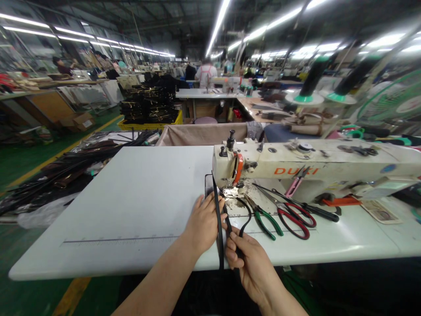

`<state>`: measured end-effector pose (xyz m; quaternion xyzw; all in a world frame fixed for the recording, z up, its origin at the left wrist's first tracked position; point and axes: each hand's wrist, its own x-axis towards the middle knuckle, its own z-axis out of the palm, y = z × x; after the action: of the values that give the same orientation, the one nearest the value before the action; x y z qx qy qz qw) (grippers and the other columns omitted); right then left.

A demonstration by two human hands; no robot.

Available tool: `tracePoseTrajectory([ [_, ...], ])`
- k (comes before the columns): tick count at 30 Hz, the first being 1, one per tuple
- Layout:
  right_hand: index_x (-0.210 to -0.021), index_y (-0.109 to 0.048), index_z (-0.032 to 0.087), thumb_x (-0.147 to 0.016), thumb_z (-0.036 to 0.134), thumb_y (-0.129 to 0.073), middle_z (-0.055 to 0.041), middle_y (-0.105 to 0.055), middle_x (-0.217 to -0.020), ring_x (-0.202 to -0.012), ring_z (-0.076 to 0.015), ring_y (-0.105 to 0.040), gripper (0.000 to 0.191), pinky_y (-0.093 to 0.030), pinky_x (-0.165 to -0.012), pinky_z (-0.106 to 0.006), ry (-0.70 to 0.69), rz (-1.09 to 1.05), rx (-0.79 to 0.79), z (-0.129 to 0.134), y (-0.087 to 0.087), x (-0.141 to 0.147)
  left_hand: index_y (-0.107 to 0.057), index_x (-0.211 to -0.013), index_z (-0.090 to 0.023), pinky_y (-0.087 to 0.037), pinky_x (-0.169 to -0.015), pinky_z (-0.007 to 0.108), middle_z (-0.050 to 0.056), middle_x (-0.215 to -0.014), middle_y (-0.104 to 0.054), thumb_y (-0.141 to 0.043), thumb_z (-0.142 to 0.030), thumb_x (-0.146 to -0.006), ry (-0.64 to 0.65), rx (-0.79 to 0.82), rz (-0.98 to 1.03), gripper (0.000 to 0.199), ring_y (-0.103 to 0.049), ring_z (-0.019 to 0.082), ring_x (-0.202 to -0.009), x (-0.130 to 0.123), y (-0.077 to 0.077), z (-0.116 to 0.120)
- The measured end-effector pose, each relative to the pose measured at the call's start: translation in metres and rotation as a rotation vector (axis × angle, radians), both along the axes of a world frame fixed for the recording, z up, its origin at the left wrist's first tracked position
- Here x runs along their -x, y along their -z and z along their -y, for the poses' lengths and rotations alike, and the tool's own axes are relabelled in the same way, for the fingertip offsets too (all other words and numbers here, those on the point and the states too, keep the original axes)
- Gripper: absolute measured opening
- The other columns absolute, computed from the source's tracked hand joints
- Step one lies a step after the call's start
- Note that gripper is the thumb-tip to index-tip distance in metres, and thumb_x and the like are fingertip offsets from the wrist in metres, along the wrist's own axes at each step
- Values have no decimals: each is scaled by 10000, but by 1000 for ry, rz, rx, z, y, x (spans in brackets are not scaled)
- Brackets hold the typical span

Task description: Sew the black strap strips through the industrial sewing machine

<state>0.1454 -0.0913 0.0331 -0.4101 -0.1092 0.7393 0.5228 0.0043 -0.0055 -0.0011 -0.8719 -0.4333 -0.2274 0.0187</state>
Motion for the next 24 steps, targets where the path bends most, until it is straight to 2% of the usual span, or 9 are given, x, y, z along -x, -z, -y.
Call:
tracePoseTrajectory([
  [8,-1065,-630,110,-761,239,-791,50,-502,-619,-478,-38,-377,367,-171,-410,-134,-7,-14,-7,-1,0,-1,-464,-1415,-203,-325,-1171,560,97,-1447,-564,-482,-262,-1007,13,48,10,413,-445,272,-1403,0,2,-2],
  [14,-1082,-638,100,-728,252,-817,50,-504,-604,-482,-44,-383,425,-173,-409,-134,0,-18,-1,-4,4,-2,-455,-1429,-207,-326,-1174,549,103,-1441,-564,-487,-246,-1002,22,68,28,430,-435,278,-1412,0,-2,-2],
  [20,-1019,-644,106,-656,247,-862,45,-513,-588,-486,-53,-406,446,-167,-399,-128,33,-20,18,-9,-1,-1,-527,-1383,-190,-376,-1156,503,105,-1391,-614,-475,-192,-991,82,64,112,395,-499,253,-1365,5,0,-4],
  [24,-997,-650,115,-674,251,-855,35,-526,-610,-503,-57,-425,406,-195,-411,-130,39,-31,11,-11,-1,-1,-579,-1338,-207,-378,-1157,503,81,-1313,-672,-474,-161,-983,105,55,156,373,-531,243,-1336,6,0,-4],
])
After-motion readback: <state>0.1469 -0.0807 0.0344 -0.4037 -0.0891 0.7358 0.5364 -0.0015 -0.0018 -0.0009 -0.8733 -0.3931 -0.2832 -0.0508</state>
